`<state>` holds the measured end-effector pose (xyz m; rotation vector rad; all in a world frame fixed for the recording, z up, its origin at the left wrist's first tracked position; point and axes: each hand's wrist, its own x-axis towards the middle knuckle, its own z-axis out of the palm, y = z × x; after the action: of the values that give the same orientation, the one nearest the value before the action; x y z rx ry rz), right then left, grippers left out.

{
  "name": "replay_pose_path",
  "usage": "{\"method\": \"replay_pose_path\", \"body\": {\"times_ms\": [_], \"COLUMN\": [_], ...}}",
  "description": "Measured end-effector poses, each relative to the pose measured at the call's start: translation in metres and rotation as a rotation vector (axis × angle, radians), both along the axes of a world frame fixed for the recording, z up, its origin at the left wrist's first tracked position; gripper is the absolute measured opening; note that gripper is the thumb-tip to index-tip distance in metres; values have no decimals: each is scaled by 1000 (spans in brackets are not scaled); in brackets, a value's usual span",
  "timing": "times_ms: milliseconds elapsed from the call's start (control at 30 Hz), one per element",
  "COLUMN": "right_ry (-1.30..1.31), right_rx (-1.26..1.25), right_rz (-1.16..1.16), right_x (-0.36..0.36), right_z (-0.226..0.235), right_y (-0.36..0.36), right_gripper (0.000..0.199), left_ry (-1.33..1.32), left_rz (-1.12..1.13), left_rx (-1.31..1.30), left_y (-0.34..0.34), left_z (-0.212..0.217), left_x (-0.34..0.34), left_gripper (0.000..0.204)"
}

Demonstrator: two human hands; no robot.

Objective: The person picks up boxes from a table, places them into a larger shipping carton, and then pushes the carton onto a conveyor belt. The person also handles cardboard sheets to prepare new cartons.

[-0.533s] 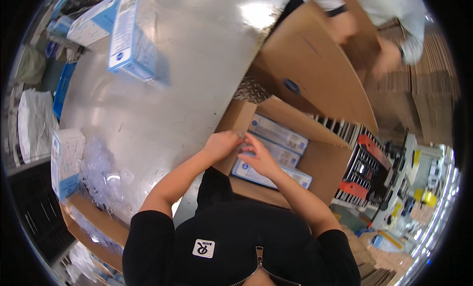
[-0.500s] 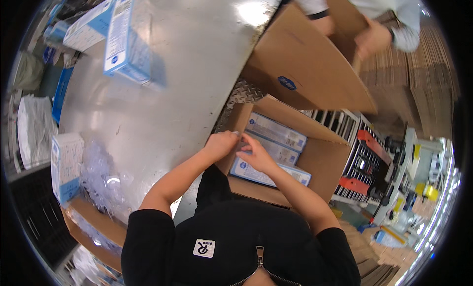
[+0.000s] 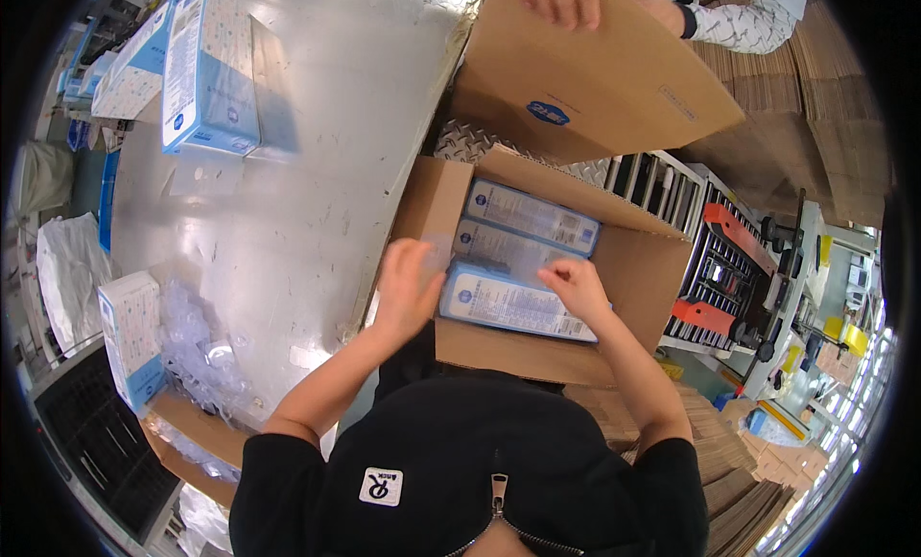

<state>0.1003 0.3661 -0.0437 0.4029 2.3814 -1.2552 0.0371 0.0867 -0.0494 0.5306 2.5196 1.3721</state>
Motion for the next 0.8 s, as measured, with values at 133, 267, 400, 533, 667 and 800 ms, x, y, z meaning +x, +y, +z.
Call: {"method": "replay_pose_path", "body": {"times_ms": [133,267,400,533,667,800], "right_ry": [482,732,899,801,388,-103], "right_rx": [218,433,438,389,254,-55], "right_rz": [213,629,732,780,342,-196], "right_x": [-28,-45,-44,-33,-33,-79], "right_z": [-26,0,30,36,-21,-126], "right_y": [-20,-49,-54,-42,-29,-50], "right_gripper": [10,26,35,22,11,15], "left_ry": [-203,-349,-597,-829,-722,-586], "left_rz": [134,92,-99,-252,-25,236], "left_rx": [23,162,201,330,461,441], "left_y": [2,14,25,35,36,-8], "left_z": [-44,-44,2,0,-1,4], "left_x": [-11,-20,-35,-33,-26,-18], "left_gripper": [33,12,7,16,27,24]}}
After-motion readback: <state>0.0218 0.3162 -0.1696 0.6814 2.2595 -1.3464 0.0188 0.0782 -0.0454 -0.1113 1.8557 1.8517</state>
